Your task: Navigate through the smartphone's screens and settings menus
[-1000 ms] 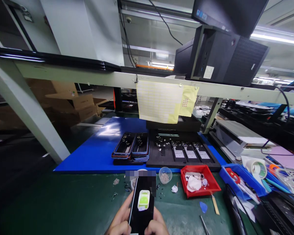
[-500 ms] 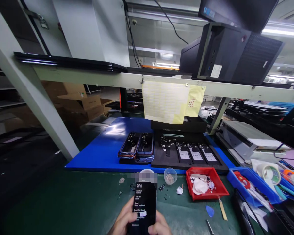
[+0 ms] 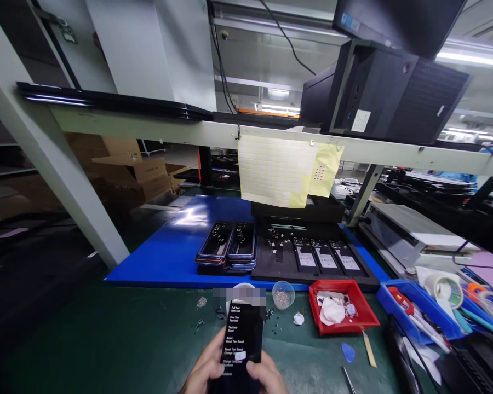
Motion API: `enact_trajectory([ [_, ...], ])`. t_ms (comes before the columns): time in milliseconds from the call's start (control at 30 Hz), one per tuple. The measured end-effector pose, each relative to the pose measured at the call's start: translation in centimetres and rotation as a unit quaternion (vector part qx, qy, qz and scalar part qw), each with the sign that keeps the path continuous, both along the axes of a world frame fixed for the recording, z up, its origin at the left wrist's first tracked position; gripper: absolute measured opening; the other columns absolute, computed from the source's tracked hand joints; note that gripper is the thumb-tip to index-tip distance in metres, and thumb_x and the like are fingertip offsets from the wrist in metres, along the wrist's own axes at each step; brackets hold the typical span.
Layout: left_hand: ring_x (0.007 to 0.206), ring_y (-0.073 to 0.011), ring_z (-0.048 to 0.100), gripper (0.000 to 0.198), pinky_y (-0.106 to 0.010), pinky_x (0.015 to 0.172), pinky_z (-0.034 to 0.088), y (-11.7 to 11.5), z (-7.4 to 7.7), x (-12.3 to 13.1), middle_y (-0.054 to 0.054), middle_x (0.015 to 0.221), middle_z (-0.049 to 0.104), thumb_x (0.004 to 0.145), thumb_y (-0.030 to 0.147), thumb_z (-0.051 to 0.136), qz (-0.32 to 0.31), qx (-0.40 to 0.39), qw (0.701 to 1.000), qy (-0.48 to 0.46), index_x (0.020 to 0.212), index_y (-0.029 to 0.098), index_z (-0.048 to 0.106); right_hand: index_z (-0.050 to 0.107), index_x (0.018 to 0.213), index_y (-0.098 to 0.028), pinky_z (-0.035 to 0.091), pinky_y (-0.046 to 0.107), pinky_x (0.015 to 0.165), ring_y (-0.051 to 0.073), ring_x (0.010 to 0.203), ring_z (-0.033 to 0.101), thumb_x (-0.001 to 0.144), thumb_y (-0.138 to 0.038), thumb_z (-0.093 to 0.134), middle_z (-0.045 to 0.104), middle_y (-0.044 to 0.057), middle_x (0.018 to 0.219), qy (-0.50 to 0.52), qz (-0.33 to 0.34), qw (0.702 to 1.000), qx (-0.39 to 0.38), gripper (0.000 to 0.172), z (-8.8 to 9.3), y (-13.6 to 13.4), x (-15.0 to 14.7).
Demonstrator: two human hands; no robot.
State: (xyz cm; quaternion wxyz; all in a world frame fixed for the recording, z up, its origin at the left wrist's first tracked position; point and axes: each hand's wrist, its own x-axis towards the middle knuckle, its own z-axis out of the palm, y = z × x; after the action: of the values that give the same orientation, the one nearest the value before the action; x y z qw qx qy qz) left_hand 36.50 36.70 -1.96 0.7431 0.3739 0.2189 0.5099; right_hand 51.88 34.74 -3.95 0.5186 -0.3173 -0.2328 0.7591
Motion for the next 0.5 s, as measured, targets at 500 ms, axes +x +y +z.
enact_trajectory([
  [500,0.114,-0.0305,0.054,0.045,-0.038,0.096,0.037,0.21,0.75,-0.08,-0.004,0.117,0.068,0.078,0.033,0.056,-0.015,0.003,1.000,-0.012,0.121,0.026,0.064,0.072,0.101,-0.010,0.046,0.034,0.073,0.026,0.078,0.067,0.061,-0.030,0.072,0.076,0.011,0.086,0.031,0.014,0.999,0.007,0.046,0.85,-0.32,0.13],
])
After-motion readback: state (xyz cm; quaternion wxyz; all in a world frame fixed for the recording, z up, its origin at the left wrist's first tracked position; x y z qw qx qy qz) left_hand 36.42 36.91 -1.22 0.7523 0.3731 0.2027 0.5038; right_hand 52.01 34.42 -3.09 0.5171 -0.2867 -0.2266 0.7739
